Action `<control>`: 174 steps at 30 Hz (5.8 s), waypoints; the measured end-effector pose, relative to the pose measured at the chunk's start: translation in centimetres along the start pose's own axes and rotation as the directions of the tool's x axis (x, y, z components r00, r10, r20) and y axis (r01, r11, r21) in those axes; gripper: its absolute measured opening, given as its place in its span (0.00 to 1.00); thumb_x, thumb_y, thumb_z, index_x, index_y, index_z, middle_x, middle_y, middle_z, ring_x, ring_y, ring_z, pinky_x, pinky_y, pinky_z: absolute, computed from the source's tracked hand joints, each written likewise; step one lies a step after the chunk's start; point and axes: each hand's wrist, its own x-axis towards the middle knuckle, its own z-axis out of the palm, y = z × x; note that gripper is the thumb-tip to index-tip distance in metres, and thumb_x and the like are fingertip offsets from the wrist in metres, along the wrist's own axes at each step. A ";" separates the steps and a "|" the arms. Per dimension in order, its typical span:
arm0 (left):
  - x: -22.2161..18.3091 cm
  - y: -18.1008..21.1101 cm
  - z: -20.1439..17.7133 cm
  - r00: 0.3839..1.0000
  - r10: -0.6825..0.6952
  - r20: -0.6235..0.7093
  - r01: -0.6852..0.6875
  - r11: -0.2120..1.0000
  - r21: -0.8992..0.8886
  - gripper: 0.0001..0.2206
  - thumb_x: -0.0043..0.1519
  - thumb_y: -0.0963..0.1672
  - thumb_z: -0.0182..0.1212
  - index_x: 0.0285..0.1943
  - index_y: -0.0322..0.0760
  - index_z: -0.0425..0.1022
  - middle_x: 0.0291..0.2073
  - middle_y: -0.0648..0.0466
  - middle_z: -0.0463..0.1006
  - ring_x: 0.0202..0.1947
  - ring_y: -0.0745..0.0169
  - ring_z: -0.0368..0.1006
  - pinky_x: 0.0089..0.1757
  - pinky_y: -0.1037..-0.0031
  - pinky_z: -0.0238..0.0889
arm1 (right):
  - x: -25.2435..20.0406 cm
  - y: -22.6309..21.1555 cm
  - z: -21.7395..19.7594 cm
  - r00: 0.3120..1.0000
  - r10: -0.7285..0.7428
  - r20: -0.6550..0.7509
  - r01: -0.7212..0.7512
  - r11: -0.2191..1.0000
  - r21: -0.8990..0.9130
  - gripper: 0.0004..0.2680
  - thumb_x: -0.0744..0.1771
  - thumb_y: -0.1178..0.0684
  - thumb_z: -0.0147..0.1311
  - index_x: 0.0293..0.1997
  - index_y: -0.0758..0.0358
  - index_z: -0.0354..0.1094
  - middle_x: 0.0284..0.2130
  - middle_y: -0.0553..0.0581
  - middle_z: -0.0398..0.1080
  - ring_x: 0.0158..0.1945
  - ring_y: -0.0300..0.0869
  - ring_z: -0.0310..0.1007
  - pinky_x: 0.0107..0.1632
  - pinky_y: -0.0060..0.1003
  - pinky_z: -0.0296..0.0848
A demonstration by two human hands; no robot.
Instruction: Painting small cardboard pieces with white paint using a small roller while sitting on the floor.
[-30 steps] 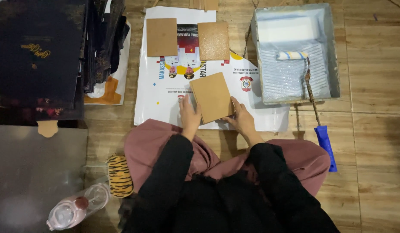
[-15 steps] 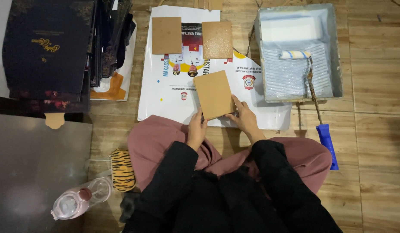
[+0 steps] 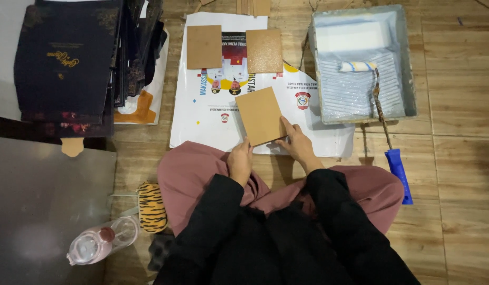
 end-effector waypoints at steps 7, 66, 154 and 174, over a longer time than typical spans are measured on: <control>0.0 0.9 -1.6 0.997 -0.082 0.003 0.081 0.989 -0.126 0.21 0.56 0.47 0.55 0.58 0.36 0.63 0.36 0.47 0.73 0.38 0.51 0.71 0.37 0.67 0.65 | -0.1 2.3 -5.6 0.988 0.079 -0.134 -0.076 0.997 0.029 0.27 0.62 0.45 0.54 0.64 0.60 0.43 0.43 0.68 0.63 0.46 0.58 0.67 0.46 0.51 0.66; 1.5 -2.0 1.1 0.916 -0.307 0.259 0.402 0.722 -0.564 0.24 0.51 0.43 0.60 0.56 0.34 0.61 0.30 0.53 0.72 0.29 0.65 0.69 0.33 0.78 0.64 | -4.1 9.0 -17.9 0.986 0.153 -0.067 -0.164 0.809 -0.564 0.23 0.58 0.61 0.41 0.62 0.60 0.52 0.29 0.76 0.69 0.29 0.64 0.70 0.32 0.50 0.69; 1.6 -5.3 6.2 0.842 -0.419 0.339 0.539 0.643 -0.544 0.08 0.45 0.49 0.63 0.30 0.46 0.76 0.20 0.58 0.77 0.29 0.62 0.73 0.32 0.75 0.66 | -15.1 -9.5 -13.8 0.870 0.197 0.451 0.029 0.894 -0.448 0.29 0.59 0.56 0.43 0.66 0.43 0.35 0.27 0.63 0.72 0.34 0.54 0.74 0.38 0.46 0.74; 1.5 -5.0 6.2 0.833 -0.425 0.355 0.552 0.679 -0.484 0.09 0.46 0.49 0.62 0.31 0.47 0.76 0.26 0.59 0.77 0.35 0.60 0.73 0.35 0.72 0.65 | -15.4 -7.0 -10.9 0.882 0.178 0.436 0.103 0.831 -0.546 0.31 0.58 0.53 0.52 0.66 0.50 0.35 0.26 0.65 0.72 0.33 0.55 0.75 0.35 0.46 0.74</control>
